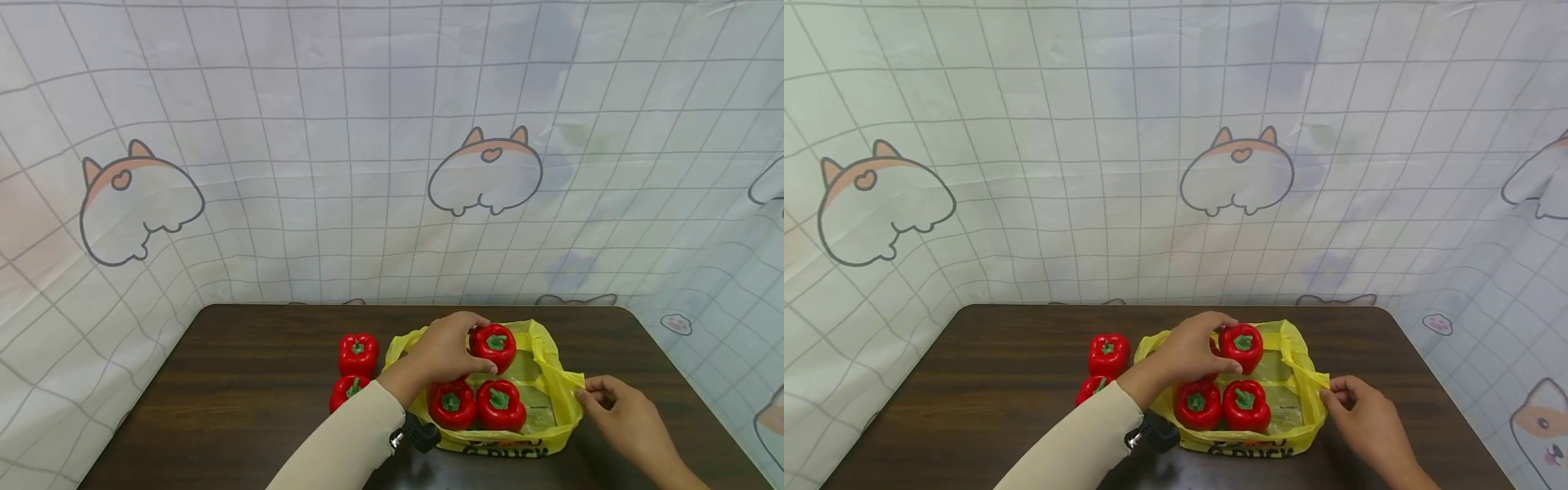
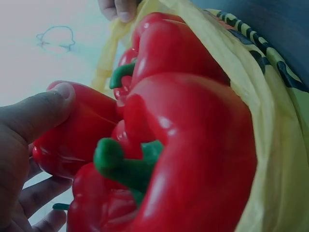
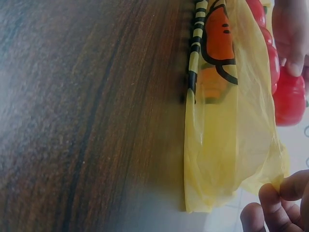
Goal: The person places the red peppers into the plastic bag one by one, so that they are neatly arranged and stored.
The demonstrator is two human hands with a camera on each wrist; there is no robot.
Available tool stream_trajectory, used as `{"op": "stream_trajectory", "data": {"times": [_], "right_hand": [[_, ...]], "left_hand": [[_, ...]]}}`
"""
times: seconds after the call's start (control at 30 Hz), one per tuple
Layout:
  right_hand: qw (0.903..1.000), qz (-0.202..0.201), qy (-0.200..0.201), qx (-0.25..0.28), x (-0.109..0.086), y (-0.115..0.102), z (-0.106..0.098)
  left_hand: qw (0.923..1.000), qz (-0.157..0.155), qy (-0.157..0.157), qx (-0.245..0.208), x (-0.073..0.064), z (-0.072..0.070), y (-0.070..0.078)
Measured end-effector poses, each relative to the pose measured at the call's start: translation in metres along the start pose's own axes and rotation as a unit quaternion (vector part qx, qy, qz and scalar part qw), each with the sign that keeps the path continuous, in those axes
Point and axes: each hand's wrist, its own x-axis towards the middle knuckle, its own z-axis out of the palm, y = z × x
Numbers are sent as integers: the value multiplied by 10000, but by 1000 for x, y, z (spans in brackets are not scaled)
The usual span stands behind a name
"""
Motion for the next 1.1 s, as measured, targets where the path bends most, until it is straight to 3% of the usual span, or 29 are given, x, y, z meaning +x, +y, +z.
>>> {"op": "stream_trajectory", "data": {"times": [0.27,0.57,1.1], "right_hand": [[10000,1,1,12,0,0,0],[10000,12,7,8,0,1,1],[9999,-74,96,-47,-1,1,0]], "left_hand": [[9998,-62,-74,165,1,6,-3],[9972,169,-29,735,3,11,-4],[9939,246,-83,1071,5,17,-6]]}}
